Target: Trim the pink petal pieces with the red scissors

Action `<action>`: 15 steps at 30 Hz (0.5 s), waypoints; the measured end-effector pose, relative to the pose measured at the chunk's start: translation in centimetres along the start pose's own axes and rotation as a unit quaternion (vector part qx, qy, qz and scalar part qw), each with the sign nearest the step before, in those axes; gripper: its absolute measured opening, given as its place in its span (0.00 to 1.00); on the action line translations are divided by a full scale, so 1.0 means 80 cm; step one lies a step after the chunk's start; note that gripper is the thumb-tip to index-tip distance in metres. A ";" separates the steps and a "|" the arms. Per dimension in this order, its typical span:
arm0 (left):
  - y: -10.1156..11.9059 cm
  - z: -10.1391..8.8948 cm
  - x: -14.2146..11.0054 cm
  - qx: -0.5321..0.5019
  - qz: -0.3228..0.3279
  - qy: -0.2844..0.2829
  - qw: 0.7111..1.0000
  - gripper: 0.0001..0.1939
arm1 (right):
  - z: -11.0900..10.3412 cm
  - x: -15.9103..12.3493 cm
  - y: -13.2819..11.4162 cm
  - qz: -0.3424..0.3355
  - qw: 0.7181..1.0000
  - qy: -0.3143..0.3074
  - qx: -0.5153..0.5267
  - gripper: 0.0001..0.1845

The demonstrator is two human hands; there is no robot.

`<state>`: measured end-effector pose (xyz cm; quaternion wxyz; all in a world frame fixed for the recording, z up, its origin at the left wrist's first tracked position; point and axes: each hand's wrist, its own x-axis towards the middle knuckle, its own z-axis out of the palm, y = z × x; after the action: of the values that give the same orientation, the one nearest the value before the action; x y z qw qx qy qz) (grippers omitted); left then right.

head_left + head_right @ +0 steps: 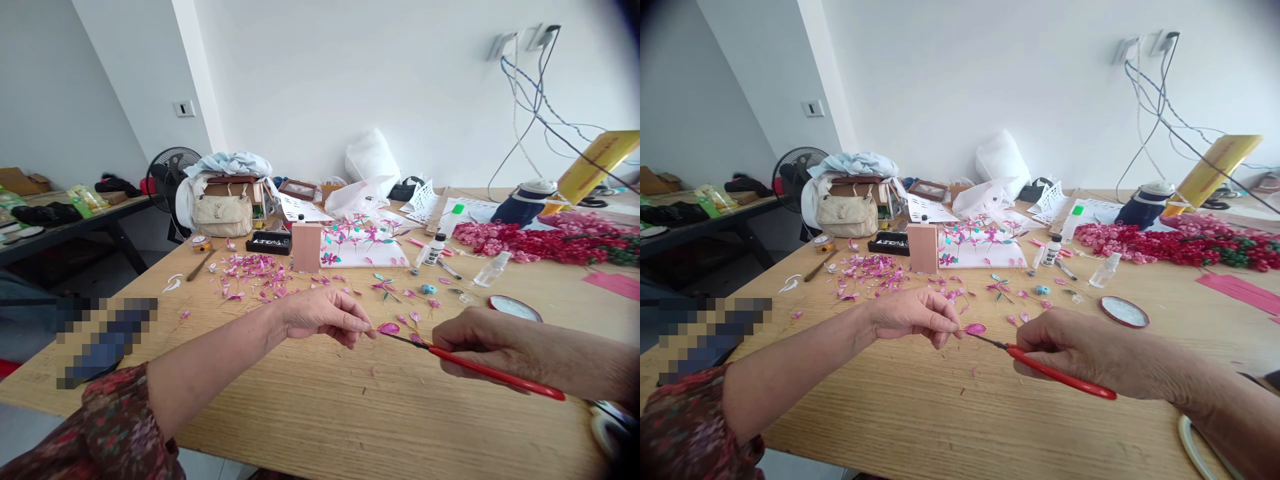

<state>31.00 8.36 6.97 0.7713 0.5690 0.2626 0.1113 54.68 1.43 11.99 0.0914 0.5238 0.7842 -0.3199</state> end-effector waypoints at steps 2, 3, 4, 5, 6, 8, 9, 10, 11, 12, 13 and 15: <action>0.000 0.000 0.000 -0.001 0.001 0.001 1.000 0.09 | 0.001 0.001 0.002 -0.004 1.000 0.001 -0.001 0.19; 0.000 0.000 0.000 0.000 0.001 0.001 1.000 0.09 | 0.002 0.001 0.003 -0.005 1.000 0.002 -0.001 0.19; 0.000 0.000 0.000 0.001 0.002 0.001 1.000 0.09 | 0.002 0.002 0.004 -0.006 1.000 0.003 -0.001 0.19; 0.000 0.000 0.000 0.001 0.002 0.002 1.000 0.09 | 0.003 0.002 0.004 -0.007 1.000 0.004 -0.003 0.19; 0.000 0.001 -0.001 0.001 0.003 0.002 1.000 0.08 | 0.003 0.003 0.003 -0.008 1.000 0.005 -0.005 0.19; 0.001 0.001 -0.001 0.005 0.002 0.001 1.000 0.08 | 0.002 0.003 0.001 -0.006 1.000 0.007 -0.009 0.19; 0.001 0.001 -0.001 0.007 0.001 0.000 1.000 0.08 | 0.002 0.003 0.000 -0.002 1.000 0.005 -0.010 0.19; 0.001 0.001 -0.001 0.008 0.001 -0.001 1.000 0.08 | 0.002 0.002 -0.001 0.003 1.000 0.003 -0.009 0.19; 0.001 0.001 -0.001 0.007 0.001 -0.002 1.000 0.08 | 0.002 0.002 -0.003 0.008 1.000 -0.001 -0.003 0.19; 0.001 0.001 0.000 0.006 0.002 -0.002 1.000 0.08 | 0.001 0.001 -0.004 0.012 1.000 -0.005 0.004 0.19; 0.000 0.001 0.000 0.003 0.003 -0.001 1.000 0.08 | 0.001 0.000 -0.005 0.015 1.000 -0.009 0.011 0.18; 0.000 0.001 0.000 0.002 0.004 -0.001 1.000 0.08 | 0.001 -0.001 -0.006 0.018 1.000 -0.008 0.022 0.17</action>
<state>31.04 8.33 6.96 0.7701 0.5715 0.2597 0.1135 54.26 1.19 12.18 0.0920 0.5367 0.7668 -0.3399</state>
